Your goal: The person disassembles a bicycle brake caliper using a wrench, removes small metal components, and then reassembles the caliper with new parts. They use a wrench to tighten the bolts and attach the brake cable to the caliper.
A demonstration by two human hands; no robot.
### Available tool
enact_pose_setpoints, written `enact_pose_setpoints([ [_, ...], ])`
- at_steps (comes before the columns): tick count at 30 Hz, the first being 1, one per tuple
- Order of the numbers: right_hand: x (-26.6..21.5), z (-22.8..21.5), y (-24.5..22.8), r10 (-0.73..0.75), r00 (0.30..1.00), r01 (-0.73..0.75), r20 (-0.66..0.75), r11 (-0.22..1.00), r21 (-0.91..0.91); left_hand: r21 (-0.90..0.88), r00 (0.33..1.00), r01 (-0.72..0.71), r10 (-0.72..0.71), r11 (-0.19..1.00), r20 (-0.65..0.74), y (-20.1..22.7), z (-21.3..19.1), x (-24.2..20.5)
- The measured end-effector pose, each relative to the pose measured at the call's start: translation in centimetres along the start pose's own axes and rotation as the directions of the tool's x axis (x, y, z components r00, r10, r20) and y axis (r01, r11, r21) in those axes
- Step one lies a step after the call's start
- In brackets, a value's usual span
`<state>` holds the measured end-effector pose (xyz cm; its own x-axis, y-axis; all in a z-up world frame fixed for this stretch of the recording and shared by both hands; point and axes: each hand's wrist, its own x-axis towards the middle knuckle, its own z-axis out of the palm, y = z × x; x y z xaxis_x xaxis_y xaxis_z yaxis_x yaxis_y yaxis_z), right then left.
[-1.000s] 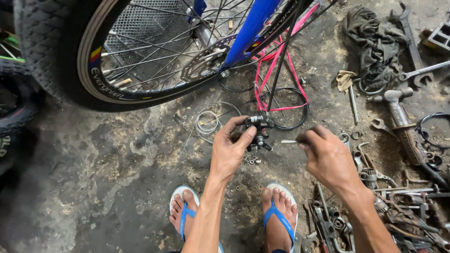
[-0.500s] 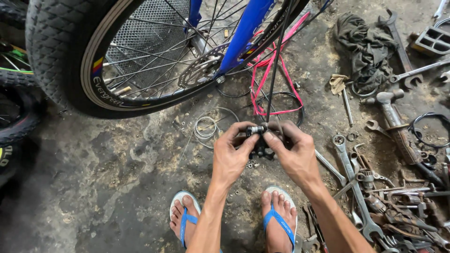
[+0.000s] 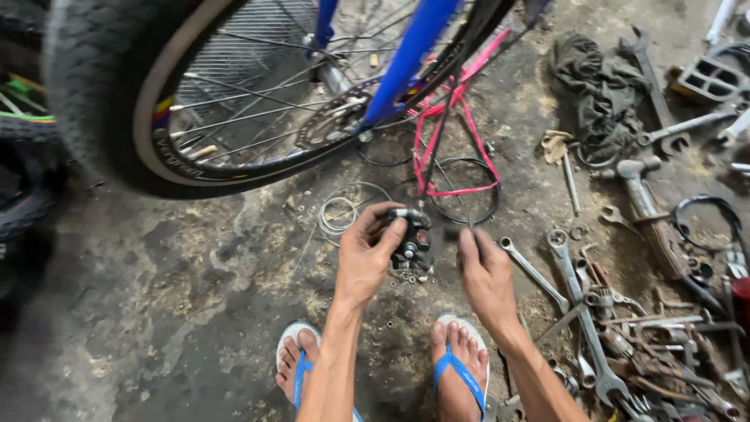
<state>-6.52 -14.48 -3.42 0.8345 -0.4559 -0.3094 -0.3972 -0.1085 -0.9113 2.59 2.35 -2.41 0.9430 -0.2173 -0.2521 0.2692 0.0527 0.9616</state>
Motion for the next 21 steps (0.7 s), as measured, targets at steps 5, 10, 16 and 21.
enact_pose_setpoints([
  [5, -1.3, 0.1, 3.7, 0.08, 0.986, -0.031, 0.146, 0.949, -0.313, -0.08, 0.999, 0.045, -0.043, 0.996, 0.029, -0.2, 1.0, 0.2],
  [10, -1.3, -0.5, 10.2, 0.052, 0.976, 0.065, 0.21, 0.856, -0.513, -0.071, 0.994, 0.037, -0.029, 0.997, 0.107, -2.5, 1.4, 1.2],
  [16, -1.5, -1.1, 9.0, 0.164, 0.959, -0.013, 0.231, 0.84, -0.542, -0.198, 0.993, 0.023, 0.001, 0.98, 0.121, -4.3, 2.7, 2.2],
  [21, -1.7, -1.3, 8.0, 0.203, 0.951, -0.044, 0.234, 0.837, -0.546, -0.172, 0.971, -0.035, 0.074, 0.985, 0.227, -4.5, 2.2, 3.7],
])
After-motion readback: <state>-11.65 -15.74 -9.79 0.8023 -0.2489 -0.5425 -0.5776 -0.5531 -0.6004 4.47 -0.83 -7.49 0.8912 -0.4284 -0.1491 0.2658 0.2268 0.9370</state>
